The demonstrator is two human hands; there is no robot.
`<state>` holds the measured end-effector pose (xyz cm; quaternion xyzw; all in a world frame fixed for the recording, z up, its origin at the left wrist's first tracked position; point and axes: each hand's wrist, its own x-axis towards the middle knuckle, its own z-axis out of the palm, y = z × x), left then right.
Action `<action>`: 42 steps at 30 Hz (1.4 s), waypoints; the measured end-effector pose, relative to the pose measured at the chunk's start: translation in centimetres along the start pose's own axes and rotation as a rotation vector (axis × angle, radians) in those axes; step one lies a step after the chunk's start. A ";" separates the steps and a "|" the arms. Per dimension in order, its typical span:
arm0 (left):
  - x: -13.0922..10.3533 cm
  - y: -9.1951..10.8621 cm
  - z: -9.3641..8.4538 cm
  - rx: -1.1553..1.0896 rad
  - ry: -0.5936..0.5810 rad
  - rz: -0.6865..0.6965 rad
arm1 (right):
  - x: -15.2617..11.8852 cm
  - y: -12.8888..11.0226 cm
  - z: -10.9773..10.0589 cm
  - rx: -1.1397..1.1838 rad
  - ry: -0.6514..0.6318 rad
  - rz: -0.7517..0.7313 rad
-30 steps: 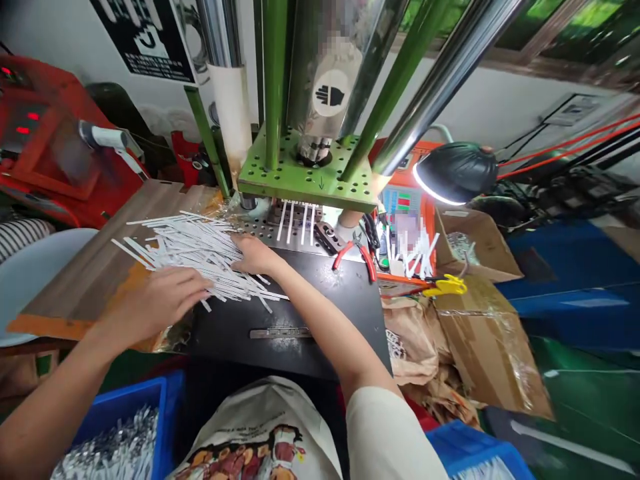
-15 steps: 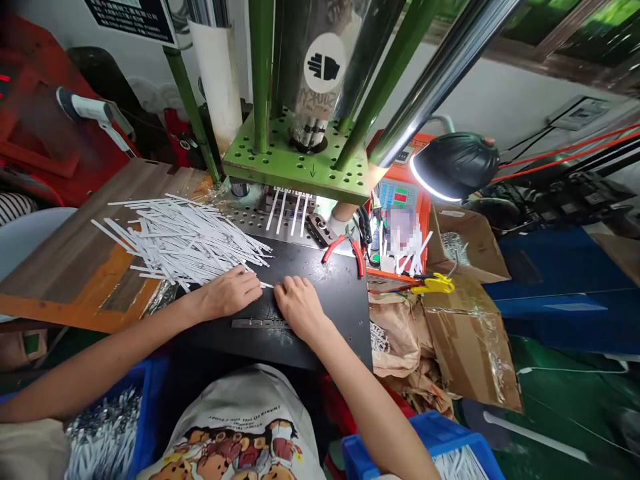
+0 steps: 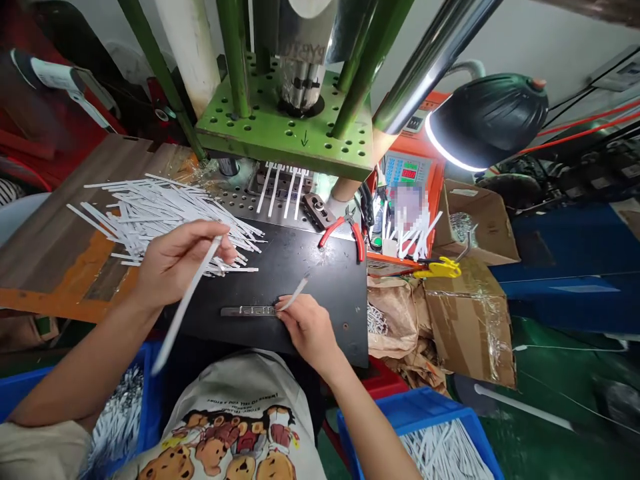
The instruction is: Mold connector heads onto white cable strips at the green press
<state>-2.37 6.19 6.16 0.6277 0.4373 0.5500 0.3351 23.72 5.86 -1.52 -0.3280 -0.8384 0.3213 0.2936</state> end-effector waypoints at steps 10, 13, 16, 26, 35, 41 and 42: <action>-10.7 -4.3 5.3 0.545 -0.074 0.160 | -2.0 0.6 1.3 0.026 0.064 -0.065; -10.1 -4.2 5.9 0.600 -0.131 0.119 | -2.3 0.5 1.7 -0.027 0.026 -0.044; -9.3 -4.0 5.8 0.668 -0.269 0.109 | -2.5 0.3 2.1 -0.101 0.028 -0.041; -8.4 -4.3 4.1 0.714 -0.443 0.195 | 4.1 0.6 -0.5 -0.144 -0.423 -0.038; -2.3 -5.6 -4.1 1.227 -0.495 0.297 | 11.7 -0.4 4.1 -0.529 -0.451 0.096; -0.6 -4.2 -3.5 0.690 -0.131 0.272 | 5.1 0.9 -1.0 -0.617 -0.386 0.019; -0.4 -3.5 -3.3 0.591 -0.001 0.277 | 3.6 1.2 -1.7 -0.587 -0.305 0.039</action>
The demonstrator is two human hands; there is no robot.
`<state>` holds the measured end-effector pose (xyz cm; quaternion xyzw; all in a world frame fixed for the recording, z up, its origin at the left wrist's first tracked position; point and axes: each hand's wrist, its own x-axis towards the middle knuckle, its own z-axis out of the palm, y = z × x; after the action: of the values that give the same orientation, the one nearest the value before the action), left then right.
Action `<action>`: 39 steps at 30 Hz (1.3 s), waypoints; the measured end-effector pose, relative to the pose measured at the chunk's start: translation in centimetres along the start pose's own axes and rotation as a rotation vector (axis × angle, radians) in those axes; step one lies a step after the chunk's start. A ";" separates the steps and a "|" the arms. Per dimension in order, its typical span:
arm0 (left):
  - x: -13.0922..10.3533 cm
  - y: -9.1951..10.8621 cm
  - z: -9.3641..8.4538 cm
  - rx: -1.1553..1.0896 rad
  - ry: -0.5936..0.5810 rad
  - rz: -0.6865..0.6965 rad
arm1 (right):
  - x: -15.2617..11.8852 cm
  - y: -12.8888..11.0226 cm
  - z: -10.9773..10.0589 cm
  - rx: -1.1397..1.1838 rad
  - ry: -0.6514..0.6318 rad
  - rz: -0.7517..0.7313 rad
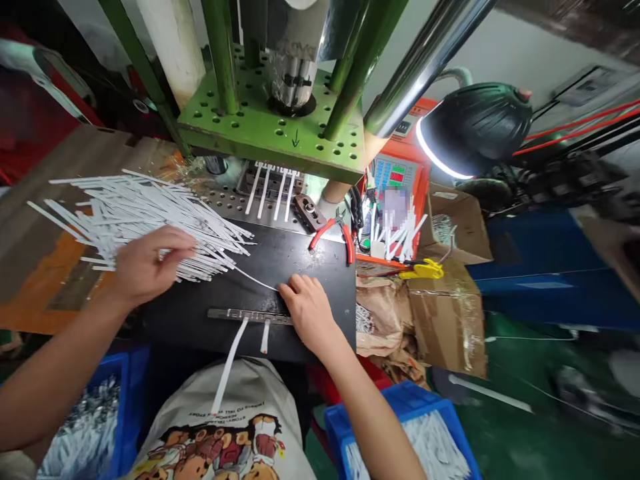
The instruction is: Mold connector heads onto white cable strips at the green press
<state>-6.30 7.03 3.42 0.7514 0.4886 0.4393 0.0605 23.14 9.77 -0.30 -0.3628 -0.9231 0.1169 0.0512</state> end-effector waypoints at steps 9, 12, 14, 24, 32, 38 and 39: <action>-1.5 3.7 1.4 -0.549 0.237 -0.488 | -5.9 -1.8 3.1 0.495 0.358 0.020; -4.6 4.5 3.5 -0.330 0.091 -0.436 | -5.8 -2.0 3.1 0.414 0.308 0.015; -6.5 5.1 4.8 -0.225 0.006 -0.350 | -5.7 -2.0 2.9 0.382 0.293 0.002; -8.3 5.4 6.0 0.005 -0.259 -0.050 | -5.3 -2.3 3.3 0.369 0.353 -0.054; -7.7 5.4 5.3 0.026 -0.362 -0.014 | -2.8 1.2 -0.3 0.433 -0.022 -0.189; 2.4 -3.0 3.8 0.131 -0.677 0.002 | 10.8 8.1 -5.4 -0.045 0.157 0.204; 5.1 -4.8 4.2 0.257 -0.642 -0.094 | 13.2 9.0 -6.0 -0.094 0.204 0.248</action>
<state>-5.87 14.92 1.48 0.8293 0.5302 0.1123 0.1362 20.51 26.23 3.30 -0.4859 -0.8657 0.0414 0.1128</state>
